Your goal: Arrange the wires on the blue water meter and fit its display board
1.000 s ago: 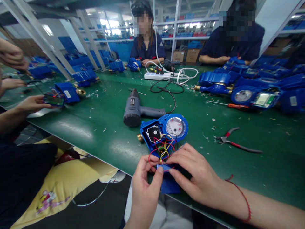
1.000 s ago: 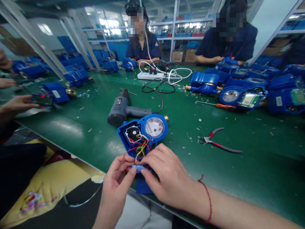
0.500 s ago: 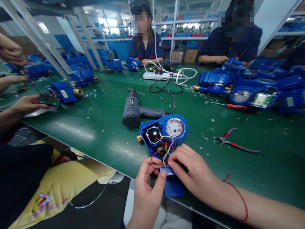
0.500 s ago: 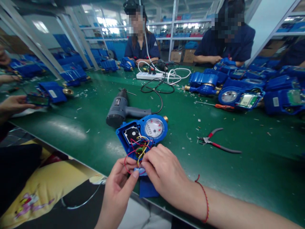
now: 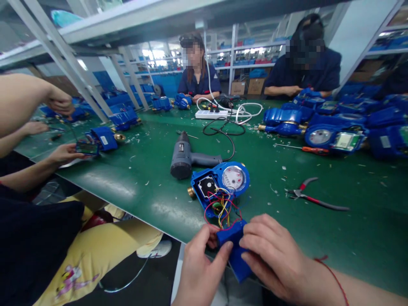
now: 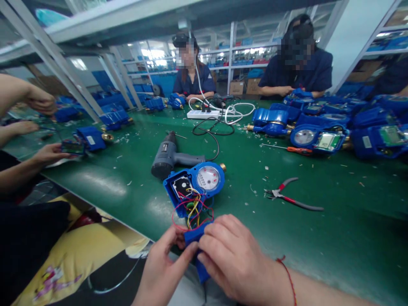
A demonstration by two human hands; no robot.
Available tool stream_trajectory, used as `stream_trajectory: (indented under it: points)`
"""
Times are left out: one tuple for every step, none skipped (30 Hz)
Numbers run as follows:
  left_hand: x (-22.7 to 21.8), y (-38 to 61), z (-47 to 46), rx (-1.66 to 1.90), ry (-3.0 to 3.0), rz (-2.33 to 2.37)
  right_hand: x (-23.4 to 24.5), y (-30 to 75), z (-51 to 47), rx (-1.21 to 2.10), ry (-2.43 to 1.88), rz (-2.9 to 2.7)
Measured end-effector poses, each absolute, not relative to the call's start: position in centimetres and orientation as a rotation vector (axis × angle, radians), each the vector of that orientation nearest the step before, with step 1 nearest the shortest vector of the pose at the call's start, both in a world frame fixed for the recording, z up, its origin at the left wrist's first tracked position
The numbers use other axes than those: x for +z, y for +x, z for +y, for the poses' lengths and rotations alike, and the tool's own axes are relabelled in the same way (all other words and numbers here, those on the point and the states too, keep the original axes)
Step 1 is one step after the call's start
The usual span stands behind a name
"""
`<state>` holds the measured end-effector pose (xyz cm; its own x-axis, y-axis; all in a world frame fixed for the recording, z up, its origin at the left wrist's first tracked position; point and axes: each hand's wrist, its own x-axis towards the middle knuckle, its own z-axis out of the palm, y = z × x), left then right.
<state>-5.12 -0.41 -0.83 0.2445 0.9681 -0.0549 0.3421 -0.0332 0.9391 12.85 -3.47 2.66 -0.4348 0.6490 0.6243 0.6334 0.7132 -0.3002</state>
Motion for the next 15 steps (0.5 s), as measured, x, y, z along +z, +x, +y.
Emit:
stream_trajectory:
  points:
    - [-0.4, -5.0, -0.3, 0.822, 1.505, 1.242, 2.5, 12.9, -3.9, -0.045, -0.970, -2.196]
    - [0.1, -4.7, -0.2, 0.836, 1.433, 1.216, 2.4, 12.9, -4.2, -0.108, -0.976, -2.224]
    - [0.6, -4.5, -0.1, 0.857, 1.351, 1.186, 2.2, 13.0, -4.4, -0.163, -0.977, -2.258]
    - [1.0, -4.2, 0.1, 0.876, 1.269, 1.153, 2.0, 13.2, -4.6, -0.217, -0.981, -2.290]
    - [1.5, -4.0, 0.3, 0.895, 1.199, 1.125, 1.9, 13.3, -4.7, -0.269, -0.977, -2.311]
    - [1.9, -3.8, 0.4, 0.914, 1.143, 1.106, 1.9, 13.6, -4.7, -0.307, -0.976, -2.319]
    - [2.3, -3.6, 0.5, 0.923, 1.104, 1.092, 1.8, 13.8, -4.6, -0.335, -0.978, -2.314]
    - [2.6, -3.5, 0.5, 0.922, 1.083, 1.070, 1.8, 14.1, -4.5, -0.353, -0.986, -2.297]
    - [2.8, -3.4, 0.5, 0.921, 1.083, 1.038, 1.8, 14.3, -4.4, -0.359, -0.995, -2.273]
    - [2.9, -3.4, 0.5, 0.927, 1.101, 1.006, 1.8, 14.6, -4.3, -0.347, -0.999, -2.233]
    - [3.0, -3.5, 0.3, 0.937, 1.136, 0.978, 1.8, 14.8, -4.2, -0.303, -1.002, -2.178]
    - [2.9, -3.6, 0.2, 0.959, 1.182, 0.958, 1.9, 15.0, -4.0, -0.216, -1.020, -2.099]
    - [2.9, -3.8, 0.0, 0.998, 1.229, 0.958, 1.9, 15.2, -3.9, -0.075, -1.055, -1.996]
    - [2.7, -4.1, -0.2, 1.047, 1.276, 0.978, 1.9, 15.4, -3.7, 0.123, -1.097, -1.868]
    - [2.6, -4.3, -0.3, 1.093, 1.318, 1.014, 2.0, 15.5, -3.5, 0.365, -1.126, -1.706]
